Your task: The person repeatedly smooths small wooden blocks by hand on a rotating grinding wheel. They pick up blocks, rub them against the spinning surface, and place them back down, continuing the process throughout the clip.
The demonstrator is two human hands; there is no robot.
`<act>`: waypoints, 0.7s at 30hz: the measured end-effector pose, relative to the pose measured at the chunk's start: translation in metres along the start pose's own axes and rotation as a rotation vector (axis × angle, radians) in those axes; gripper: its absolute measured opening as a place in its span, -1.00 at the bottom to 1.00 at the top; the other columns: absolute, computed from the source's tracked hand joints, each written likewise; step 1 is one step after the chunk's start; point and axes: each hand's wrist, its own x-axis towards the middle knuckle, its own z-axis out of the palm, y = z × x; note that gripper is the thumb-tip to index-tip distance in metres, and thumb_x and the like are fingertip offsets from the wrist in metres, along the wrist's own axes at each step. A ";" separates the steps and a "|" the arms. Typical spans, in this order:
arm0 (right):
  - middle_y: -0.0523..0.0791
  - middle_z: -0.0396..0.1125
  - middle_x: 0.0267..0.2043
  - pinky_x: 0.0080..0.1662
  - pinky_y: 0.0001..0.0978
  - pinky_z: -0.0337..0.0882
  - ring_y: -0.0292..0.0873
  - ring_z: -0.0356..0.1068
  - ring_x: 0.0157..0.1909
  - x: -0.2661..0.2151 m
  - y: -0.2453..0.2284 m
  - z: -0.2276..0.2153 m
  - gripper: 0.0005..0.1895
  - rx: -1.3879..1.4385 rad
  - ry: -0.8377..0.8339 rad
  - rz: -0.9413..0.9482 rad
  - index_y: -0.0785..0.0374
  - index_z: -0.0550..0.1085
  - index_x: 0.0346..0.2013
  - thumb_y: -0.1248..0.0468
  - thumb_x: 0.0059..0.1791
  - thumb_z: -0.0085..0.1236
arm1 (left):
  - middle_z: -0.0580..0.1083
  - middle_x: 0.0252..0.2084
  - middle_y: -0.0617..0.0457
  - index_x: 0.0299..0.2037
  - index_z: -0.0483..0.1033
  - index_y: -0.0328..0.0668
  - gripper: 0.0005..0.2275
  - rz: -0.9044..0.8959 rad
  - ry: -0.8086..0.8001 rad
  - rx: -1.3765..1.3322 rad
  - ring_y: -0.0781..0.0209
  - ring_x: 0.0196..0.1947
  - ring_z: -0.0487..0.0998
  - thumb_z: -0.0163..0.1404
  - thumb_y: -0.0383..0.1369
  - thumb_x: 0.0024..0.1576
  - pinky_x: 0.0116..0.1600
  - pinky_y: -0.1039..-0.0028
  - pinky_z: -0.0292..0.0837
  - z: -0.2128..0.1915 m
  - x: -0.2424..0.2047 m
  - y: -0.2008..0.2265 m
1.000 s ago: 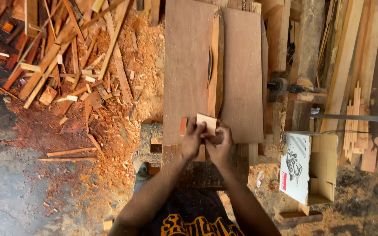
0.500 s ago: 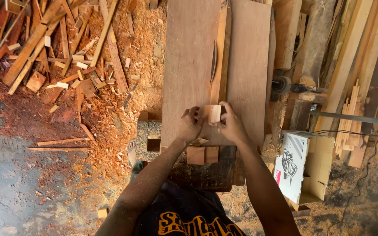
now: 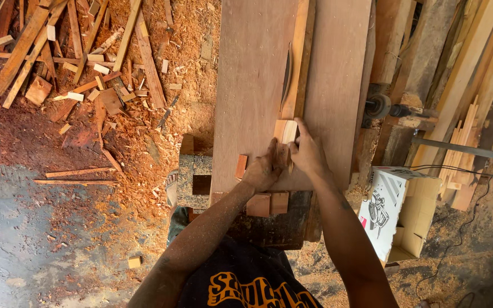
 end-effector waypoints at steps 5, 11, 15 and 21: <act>0.18 0.45 -0.33 -0.09 0.01 0.51 0.21 0.53 -0.23 0.018 -0.017 -0.009 -0.20 -0.028 0.058 0.024 0.15 0.09 0.49 0.38 -0.03 0.11 | 0.57 -0.29 -0.37 0.53 -0.37 -0.28 -0.13 -0.018 0.009 0.071 -0.31 -0.24 0.64 0.06 -0.28 0.16 -0.07 0.05 0.59 -0.008 0.028 0.005; 0.12 0.46 -0.38 -0.12 -0.02 0.49 0.16 0.50 -0.28 0.045 -0.017 -0.009 -0.22 0.031 0.189 -0.077 0.21 0.16 0.45 0.42 -0.07 0.13 | 0.58 -0.34 -0.39 0.49 -0.19 -0.40 -0.16 0.079 0.171 -0.055 -0.27 -0.28 0.65 0.12 -0.34 0.09 -0.11 0.11 0.58 -0.023 0.043 0.012; 0.05 0.48 -0.41 -0.11 -0.09 0.49 0.08 0.50 -0.33 0.058 -0.014 -0.008 -0.21 0.006 0.188 -0.032 0.18 0.16 0.46 0.43 -0.06 0.15 | 0.58 -0.42 -0.33 0.49 -0.13 -0.46 -0.22 -0.052 0.159 -0.122 -0.14 -0.40 0.66 0.06 -0.34 0.13 -0.22 0.19 0.63 -0.024 0.018 0.021; 0.00 0.48 -0.42 -0.10 -0.18 0.51 -0.06 0.52 -0.35 0.080 -0.018 -0.019 -0.21 0.020 0.141 0.015 0.19 0.15 0.48 0.44 -0.04 0.17 | 0.60 -0.30 -0.24 0.46 0.11 -0.38 -0.37 -0.021 0.209 -0.095 0.05 -0.33 0.67 0.01 -0.38 0.16 -0.13 0.25 0.66 -0.022 -0.019 0.009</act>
